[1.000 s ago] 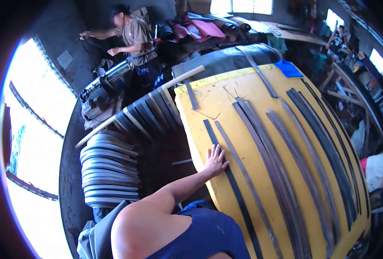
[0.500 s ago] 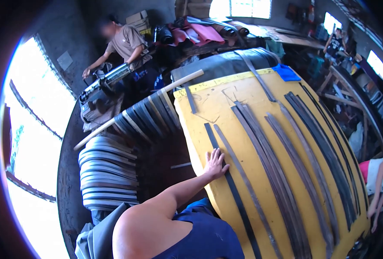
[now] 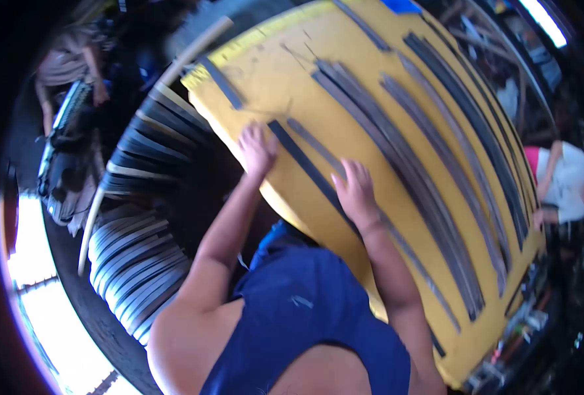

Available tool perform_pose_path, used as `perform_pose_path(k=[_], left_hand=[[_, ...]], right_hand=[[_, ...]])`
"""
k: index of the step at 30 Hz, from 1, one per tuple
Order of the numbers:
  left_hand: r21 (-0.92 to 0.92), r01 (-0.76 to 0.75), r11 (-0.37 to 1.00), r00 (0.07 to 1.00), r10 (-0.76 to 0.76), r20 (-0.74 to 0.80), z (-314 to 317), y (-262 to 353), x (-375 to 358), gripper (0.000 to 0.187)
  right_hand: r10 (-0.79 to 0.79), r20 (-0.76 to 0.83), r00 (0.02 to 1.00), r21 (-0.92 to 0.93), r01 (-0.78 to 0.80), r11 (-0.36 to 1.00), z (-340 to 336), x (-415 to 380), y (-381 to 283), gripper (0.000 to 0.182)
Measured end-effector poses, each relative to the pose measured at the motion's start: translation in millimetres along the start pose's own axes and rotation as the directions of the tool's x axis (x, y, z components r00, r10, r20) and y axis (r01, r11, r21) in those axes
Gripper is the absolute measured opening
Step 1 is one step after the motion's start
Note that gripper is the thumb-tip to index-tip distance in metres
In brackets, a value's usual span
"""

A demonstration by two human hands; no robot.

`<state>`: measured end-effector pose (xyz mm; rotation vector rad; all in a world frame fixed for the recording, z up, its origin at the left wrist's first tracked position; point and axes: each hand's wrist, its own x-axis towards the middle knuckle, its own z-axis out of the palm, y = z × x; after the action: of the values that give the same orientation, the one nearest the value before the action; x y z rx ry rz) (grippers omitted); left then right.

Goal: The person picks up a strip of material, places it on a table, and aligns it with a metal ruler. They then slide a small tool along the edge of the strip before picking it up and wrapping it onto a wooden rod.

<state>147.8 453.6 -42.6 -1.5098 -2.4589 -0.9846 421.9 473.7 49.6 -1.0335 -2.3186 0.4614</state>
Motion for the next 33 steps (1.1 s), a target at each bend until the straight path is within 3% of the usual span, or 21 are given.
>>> perform_pose_path(k=[5, 8, 14, 23, 27, 30, 33], left_hand=[[-0.044, 0.013, 0.999, 1.000, -0.012, 0.026, -5, -42, 52, 0.048], [0.062, 0.043, 0.997, 0.998, -0.045, 0.037, -13, -32, 55, 0.043], [0.081, 0.055, 0.995, 0.997, -0.058, 0.043, -10, -32, 57, 0.038], [0.113, -0.006, 0.994, 0.997, -0.003, 0.080, -8, -31, 60, 0.041], [0.132, -0.023, 0.991, 0.996, 0.011, 0.092, -4, -33, 60, 0.041], [0.142, -0.031, 0.989, 0.996, 0.019, 0.084, -5, -33, 59, 0.040], [0.134, -0.029, 0.991, 0.998, 0.021, 0.062, -6, -31, 60, 0.039]], right_hand=[[0.102, 0.052, 0.993, -0.066, -0.098, 0.993, 68, 57, 6, 0.042], [0.165, 0.097, 0.982, -0.159, -0.148, 0.976, 88, 70, 4, 0.040], [0.351, 0.263, 0.899, 0.100, -0.387, 0.917, 90, 83, 22, 0.023], [0.447, 0.389, 0.806, 0.289, -0.567, 0.771, 82, 95, 44, 0.016], [0.446, 0.422, 0.789, 0.275, -0.580, 0.766, 78, 99, 51, 0.018], [0.424, 0.489, 0.763, 0.451, -0.637, 0.626, 74, 102, 59, 0.019], [0.484, 0.612, 0.625, 0.562, -0.775, 0.289, 57, 108, 60, 0.017]])
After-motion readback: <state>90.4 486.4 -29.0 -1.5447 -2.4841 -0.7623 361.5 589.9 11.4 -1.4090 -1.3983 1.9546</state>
